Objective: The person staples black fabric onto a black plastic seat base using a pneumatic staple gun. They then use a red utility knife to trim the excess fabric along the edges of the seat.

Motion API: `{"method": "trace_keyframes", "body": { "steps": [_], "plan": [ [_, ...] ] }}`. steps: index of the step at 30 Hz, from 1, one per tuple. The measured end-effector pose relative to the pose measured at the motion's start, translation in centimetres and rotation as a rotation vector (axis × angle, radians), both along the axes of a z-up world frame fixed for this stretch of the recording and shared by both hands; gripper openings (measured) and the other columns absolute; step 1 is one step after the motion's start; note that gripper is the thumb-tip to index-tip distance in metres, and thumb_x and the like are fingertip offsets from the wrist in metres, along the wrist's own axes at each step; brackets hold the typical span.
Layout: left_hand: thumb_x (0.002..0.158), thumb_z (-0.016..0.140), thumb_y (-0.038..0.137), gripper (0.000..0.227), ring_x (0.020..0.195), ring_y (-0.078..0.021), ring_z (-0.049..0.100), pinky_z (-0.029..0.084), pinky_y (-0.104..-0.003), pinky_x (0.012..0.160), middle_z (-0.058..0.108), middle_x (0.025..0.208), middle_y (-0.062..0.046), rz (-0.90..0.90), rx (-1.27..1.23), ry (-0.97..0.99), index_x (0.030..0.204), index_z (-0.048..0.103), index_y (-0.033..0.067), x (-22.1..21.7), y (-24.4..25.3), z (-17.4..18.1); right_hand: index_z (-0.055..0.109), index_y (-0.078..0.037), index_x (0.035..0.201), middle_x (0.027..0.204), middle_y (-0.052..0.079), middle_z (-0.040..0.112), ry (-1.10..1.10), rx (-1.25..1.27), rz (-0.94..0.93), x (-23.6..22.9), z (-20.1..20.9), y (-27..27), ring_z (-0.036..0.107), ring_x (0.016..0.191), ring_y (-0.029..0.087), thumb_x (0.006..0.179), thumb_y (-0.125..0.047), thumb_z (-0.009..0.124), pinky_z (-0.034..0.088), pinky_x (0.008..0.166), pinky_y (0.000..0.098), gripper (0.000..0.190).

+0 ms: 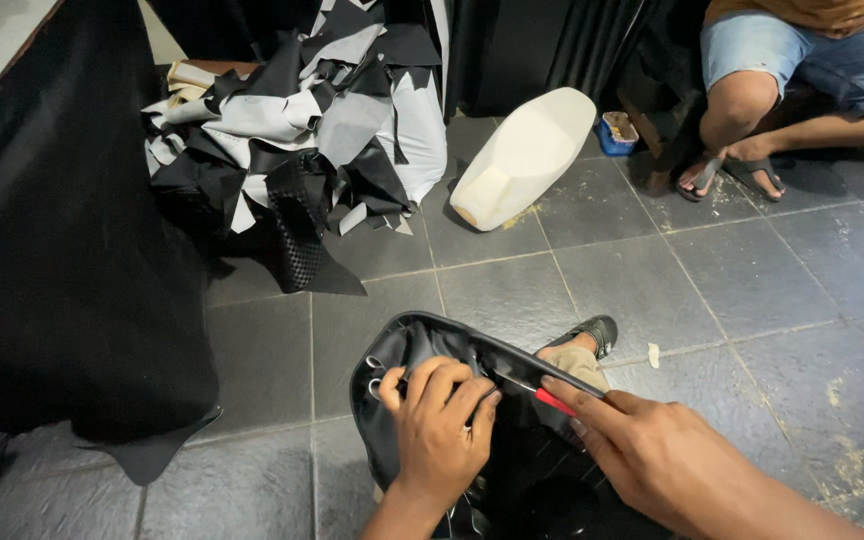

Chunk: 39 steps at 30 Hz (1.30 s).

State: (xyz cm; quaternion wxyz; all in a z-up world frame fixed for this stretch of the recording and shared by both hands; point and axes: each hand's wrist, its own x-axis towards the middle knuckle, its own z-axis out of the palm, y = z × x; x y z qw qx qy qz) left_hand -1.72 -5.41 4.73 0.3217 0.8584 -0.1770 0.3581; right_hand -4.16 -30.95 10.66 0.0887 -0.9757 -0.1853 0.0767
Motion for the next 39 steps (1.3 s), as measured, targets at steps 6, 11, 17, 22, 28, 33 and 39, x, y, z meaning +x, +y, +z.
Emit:
{"method": "trace_keyframes", "body": {
  "steps": [6, 11, 17, 22, 28, 33, 39],
  "plan": [
    [0.091, 0.077, 0.023, 0.004, 0.106, -0.0205, 0.068, 0.029, -0.054, 0.102, 0.069, 0.093, 0.009, -0.005, 0.021, -0.054, 0.088, 0.075, 0.0238, 0.4, -0.1, -0.6, 0.044, -0.036, 0.164, 0.133, 0.003, 0.074, -0.098, -0.004, 0.047, 0.3, -0.8, 1.3, 0.081, 0.087, 0.041, 0.098, -0.036, 0.064, 0.066, 0.066, 0.0568, 0.069],
    [0.090, 0.077, 0.021, 0.007, 0.106, -0.0192, 0.069, 0.028, -0.052, 0.105, 0.070, 0.090, 0.011, -0.021, -0.012, -0.075, 0.085, 0.075, 0.0253, 0.8, 0.1, -1.1, 0.045, -0.036, 0.161, 0.103, 0.003, 0.072, -0.140, -0.138, 0.012, 0.3, -1.0, 2.2, 0.077, 0.066, 0.042, 0.101, -0.041, 0.059, 0.065, 0.049, 0.0578, 0.062],
    [0.087, 0.073, 0.019, 0.009, 0.114, -0.0214, 0.066, 0.026, -0.053, 0.104, 0.070, 0.096, 0.012, -0.082, 0.017, 0.031, 0.089, 0.074, 0.0281, 0.3, 0.7, -0.5, 0.045, -0.044, 0.161, 0.092, -0.006, 0.069, -0.221, -0.141, -0.024, -1.2, -3.0, -0.3, 0.074, 0.057, 0.037, 0.095, -0.040, 0.063, 0.064, 0.045, 0.0539, 0.068],
    [0.090, 0.073, 0.024, 0.004, 0.118, -0.0259, 0.064, 0.028, -0.056, 0.105, 0.068, 0.099, 0.008, -0.157, 0.027, 0.087, 0.090, 0.076, 0.0248, 0.2, 0.6, 0.3, 0.042, -0.045, 0.162, 0.105, -0.001, 0.068, -0.221, -0.176, -0.052, -0.9, -3.6, 0.8, 0.074, 0.053, 0.045, 0.096, -0.045, 0.062, 0.062, 0.044, 0.0603, 0.069],
    [0.101, 0.060, 0.037, 0.023, 0.123, -0.0285, 0.060, 0.026, -0.055, 0.107, 0.061, 0.106, 0.003, -0.212, 0.008, 0.181, 0.091, 0.076, 0.0234, 0.0, 1.8, -0.1, 0.039, -0.050, 0.161, 0.108, -0.003, 0.068, -0.133, -0.193, -0.120, -2.2, -2.9, -0.2, 0.076, 0.061, 0.044, 0.097, -0.045, 0.060, 0.064, 0.046, 0.0580, 0.068],
    [0.089, 0.071, 0.048, 0.029, 0.123, -0.0306, 0.054, 0.025, -0.058, 0.108, 0.059, 0.108, -0.001, -0.182, 0.113, 0.322, 0.081, 0.071, 0.0202, -0.4, 0.4, 0.9, 0.038, -0.053, 0.160, 0.097, -0.007, 0.069, -0.186, -0.262, -0.169, -3.6, -4.4, -1.9, 0.074, 0.057, 0.047, 0.095, -0.051, 0.062, 0.061, 0.043, 0.0611, 0.070],
    [0.081, 0.088, 0.059, 0.045, 0.122, -0.0294, 0.056, 0.026, -0.067, 0.107, 0.063, 0.105, 0.003, -0.168, 0.175, 0.189, 0.072, 0.073, 0.0184, -0.6, -2.1, 0.9, 0.035, -0.050, 0.165, 0.096, -0.005, 0.067, -0.120, -0.259, -0.171, -3.6, -3.7, -1.3, 0.077, 0.064, 0.037, 0.097, -0.049, 0.060, 0.064, 0.046, 0.0553, 0.072]
  ]
}}
